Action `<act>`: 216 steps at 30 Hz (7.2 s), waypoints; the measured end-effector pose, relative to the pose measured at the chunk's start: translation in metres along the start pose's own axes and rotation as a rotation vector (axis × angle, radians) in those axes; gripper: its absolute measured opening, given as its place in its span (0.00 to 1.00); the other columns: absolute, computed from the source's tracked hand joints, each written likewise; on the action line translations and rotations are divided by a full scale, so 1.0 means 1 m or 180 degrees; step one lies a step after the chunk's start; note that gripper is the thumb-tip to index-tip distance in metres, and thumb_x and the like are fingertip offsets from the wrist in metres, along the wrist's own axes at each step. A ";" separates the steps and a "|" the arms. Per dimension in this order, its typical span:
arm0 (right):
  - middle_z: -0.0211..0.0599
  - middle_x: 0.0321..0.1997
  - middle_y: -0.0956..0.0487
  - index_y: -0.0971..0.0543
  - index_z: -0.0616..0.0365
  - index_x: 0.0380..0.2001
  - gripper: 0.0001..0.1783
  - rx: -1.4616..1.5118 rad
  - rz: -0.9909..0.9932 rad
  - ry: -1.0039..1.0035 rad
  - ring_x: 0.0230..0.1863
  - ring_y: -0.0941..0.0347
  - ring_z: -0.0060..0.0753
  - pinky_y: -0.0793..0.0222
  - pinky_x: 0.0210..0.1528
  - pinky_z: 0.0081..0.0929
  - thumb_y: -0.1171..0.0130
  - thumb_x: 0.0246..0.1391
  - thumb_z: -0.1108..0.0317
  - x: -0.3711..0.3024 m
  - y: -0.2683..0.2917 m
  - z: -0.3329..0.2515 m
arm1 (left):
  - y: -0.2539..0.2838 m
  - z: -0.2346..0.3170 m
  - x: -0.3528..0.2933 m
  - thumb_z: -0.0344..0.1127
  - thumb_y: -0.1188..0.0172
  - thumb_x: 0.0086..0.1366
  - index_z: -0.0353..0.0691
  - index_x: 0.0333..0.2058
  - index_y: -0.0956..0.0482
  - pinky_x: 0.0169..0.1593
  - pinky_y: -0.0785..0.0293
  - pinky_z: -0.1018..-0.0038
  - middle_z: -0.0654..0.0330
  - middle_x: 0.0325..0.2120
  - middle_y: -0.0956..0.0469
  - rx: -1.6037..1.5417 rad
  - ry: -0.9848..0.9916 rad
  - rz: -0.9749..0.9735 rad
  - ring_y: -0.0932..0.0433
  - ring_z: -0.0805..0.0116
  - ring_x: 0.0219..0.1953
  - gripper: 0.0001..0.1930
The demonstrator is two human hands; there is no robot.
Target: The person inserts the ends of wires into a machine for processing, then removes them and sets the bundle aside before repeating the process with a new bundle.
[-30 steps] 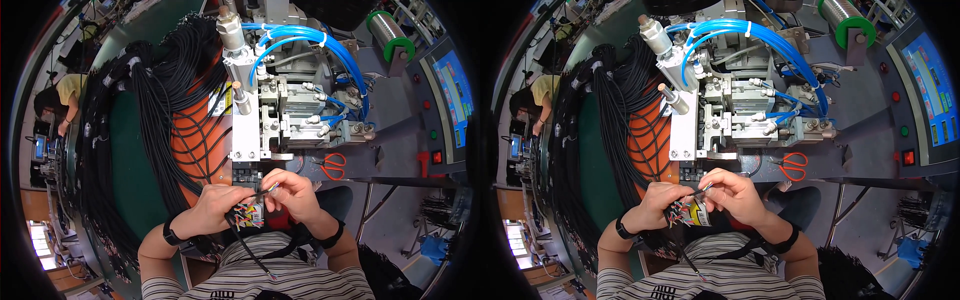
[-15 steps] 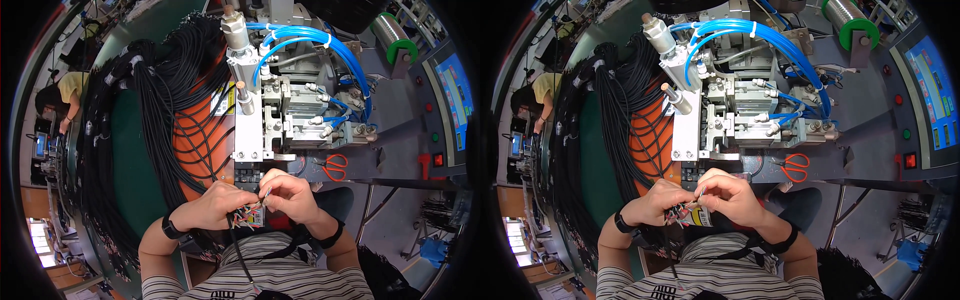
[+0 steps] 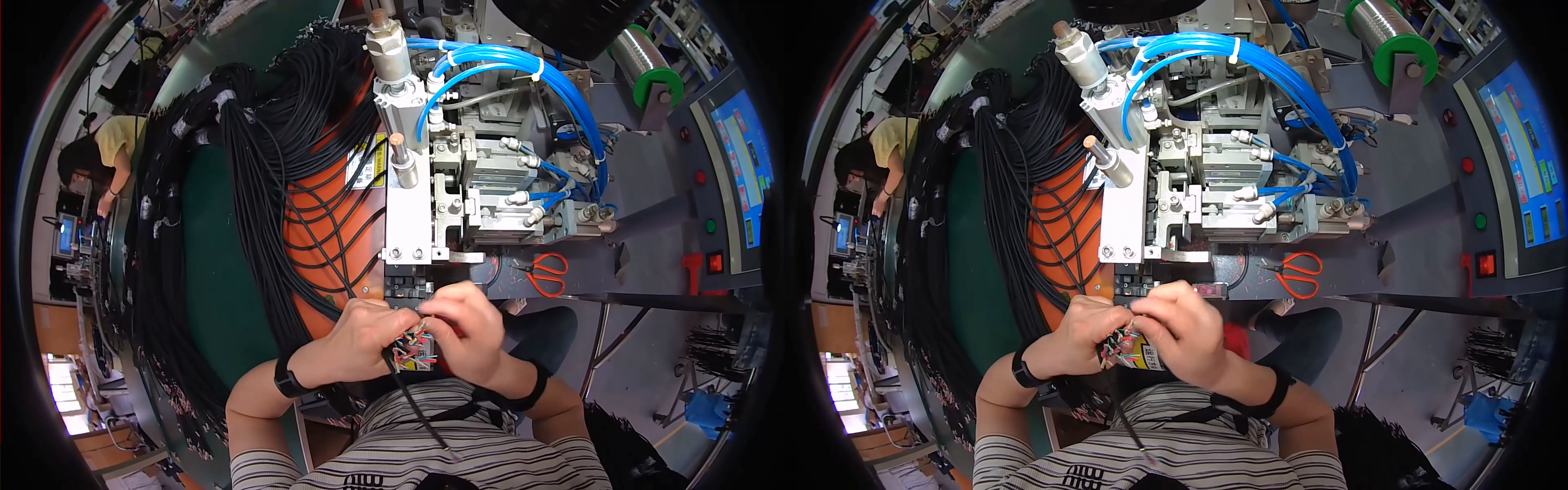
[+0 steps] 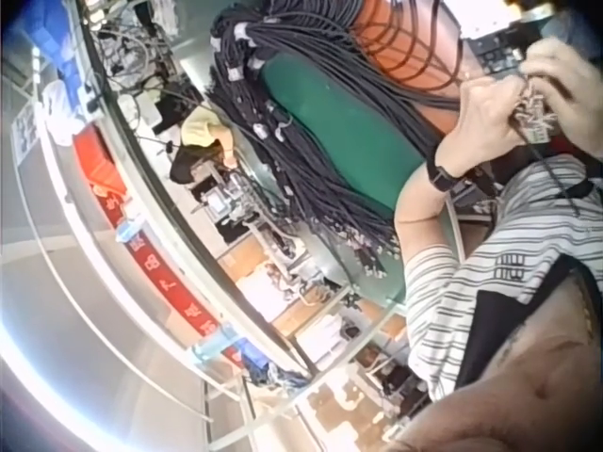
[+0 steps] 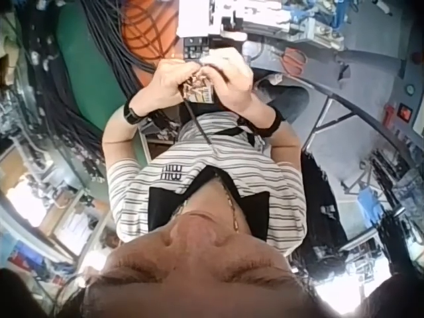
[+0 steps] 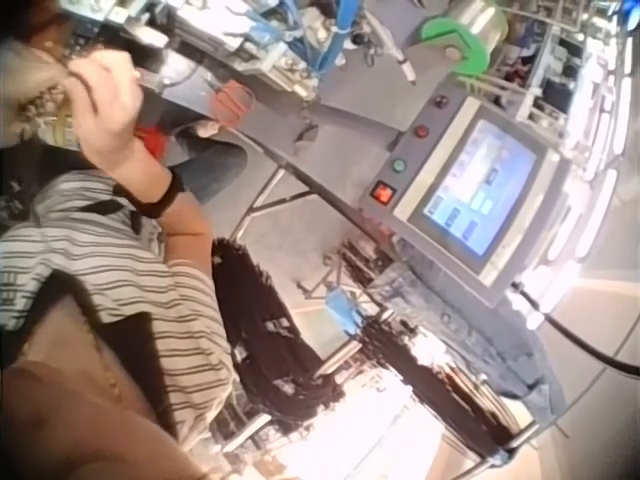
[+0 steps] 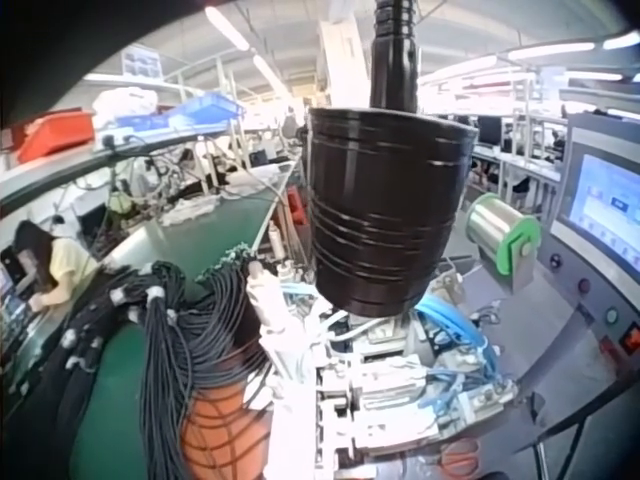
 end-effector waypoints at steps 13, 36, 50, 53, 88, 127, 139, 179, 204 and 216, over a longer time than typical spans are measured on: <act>0.43 0.42 0.23 0.20 0.68 0.45 0.12 0.2811 -0.0324 -0.2167 0.35 0.22 0.28 0.27 0.34 0.20 0.44 0.57 0.81 -0.009 -0.005 0.038 | 0.003 0.000 -0.001 0.28 0.33 0.48 0.38 0.36 0.24 0.26 0.32 0.69 0.58 0.20 0.25 0.0201 0.0050 0.0211 0.24 0.58 0.20 0.15; 0.42 0.40 0.21 0.19 0.67 0.43 0.09 0.2290 -0.0507 -0.1609 0.29 0.21 0.26 0.30 0.25 0.13 0.42 0.58 0.79 0.001 0.002 0.038 | 0.006 -0.017 0.010 0.29 0.44 0.66 0.36 0.29 0.27 0.28 0.33 0.79 0.63 0.19 0.28 -0.1580 0.0909 -0.0790 0.30 0.74 0.20 0.06; 0.36 0.27 0.24 0.22 0.58 0.26 0.05 -0.1703 -0.0920 -0.0250 0.20 0.26 0.41 0.32 0.21 0.33 0.36 0.45 0.75 0.023 0.007 0.012 | -0.001 0.013 0.006 0.27 0.40 0.48 0.32 0.45 0.22 0.31 0.28 0.69 0.55 0.34 0.24 0.1789 -0.0009 -0.0023 0.25 0.62 0.30 0.22; 0.36 0.26 0.24 0.22 0.59 0.27 0.04 -0.1522 -0.0836 -0.0335 0.21 0.26 0.42 0.32 0.22 0.35 0.37 0.47 0.75 0.022 0.008 0.018 | -0.005 0.006 0.004 0.28 0.41 0.48 0.30 0.49 0.23 0.32 0.28 0.69 0.54 0.38 0.25 0.1732 -0.0024 -0.0158 0.26 0.62 0.32 0.25; 0.40 0.29 0.20 0.20 0.62 0.32 0.06 -0.1936 -0.1022 -0.0340 0.22 0.22 0.36 0.28 0.23 0.27 0.35 0.49 0.75 0.023 0.007 0.018 | -0.012 0.003 0.011 0.31 0.42 0.50 0.30 0.47 0.21 0.30 0.29 0.75 0.61 0.30 0.29 0.2270 -0.0426 -0.0413 0.29 0.68 0.29 0.22; 0.41 0.25 0.23 0.24 0.62 0.32 0.03 -0.1679 -0.0694 -0.0563 0.21 0.24 0.44 0.30 0.22 0.32 0.40 0.54 0.77 0.019 0.004 0.024 | -0.007 0.002 0.010 0.32 0.41 0.48 0.35 0.53 0.25 0.39 0.29 0.70 0.59 0.37 0.28 0.2205 -0.0173 -0.0887 0.29 0.63 0.36 0.29; 0.38 0.24 0.22 0.21 0.63 0.36 0.06 -0.1055 -0.0361 -0.0819 0.21 0.23 0.33 0.31 0.23 0.27 0.40 0.54 0.76 0.005 0.014 0.044 | 0.016 -0.010 -0.009 0.30 0.41 0.53 0.34 0.47 0.24 0.39 0.28 0.67 0.58 0.35 0.27 0.2413 0.0211 0.0067 0.26 0.61 0.38 0.20; 0.33 0.39 0.25 0.27 0.63 0.54 0.18 0.1307 -0.0149 -0.1477 0.34 0.26 0.19 0.30 0.37 0.16 0.44 0.60 0.78 -0.008 0.001 0.020 | -0.001 0.006 0.010 0.30 0.33 0.52 0.35 0.40 0.23 0.22 0.36 0.70 0.57 0.24 0.22 0.0705 -0.0148 0.0580 0.25 0.62 0.20 0.15; 0.38 0.32 0.22 0.20 0.63 0.31 0.04 -0.1071 -0.0493 -0.0183 0.24 0.24 0.32 0.29 0.25 0.25 0.38 0.51 0.78 0.016 0.018 0.008 | -0.017 0.008 0.001 0.30 0.35 0.52 0.36 0.37 0.23 0.25 0.34 0.71 0.64 0.19 0.26 0.1739 -0.0142 0.0264 0.26 0.65 0.18 0.13; 0.39 0.29 0.25 0.25 0.62 0.28 0.04 -0.1341 -0.0680 -0.0459 0.22 0.25 0.44 0.30 0.23 0.35 0.39 0.51 0.75 0.010 0.010 0.021 | -0.010 0.000 -0.002 0.28 0.43 0.50 0.31 0.49 0.24 0.33 0.30 0.70 0.58 0.36 0.27 0.1679 0.0171 0.0165 0.25 0.64 0.35 0.24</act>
Point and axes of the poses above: each hand's wrist, its own x-axis towards the middle knuckle, its own y-axis out of the back of the hand, z = x × y, the point moved 6 cm from there along x, towards the middle knuckle
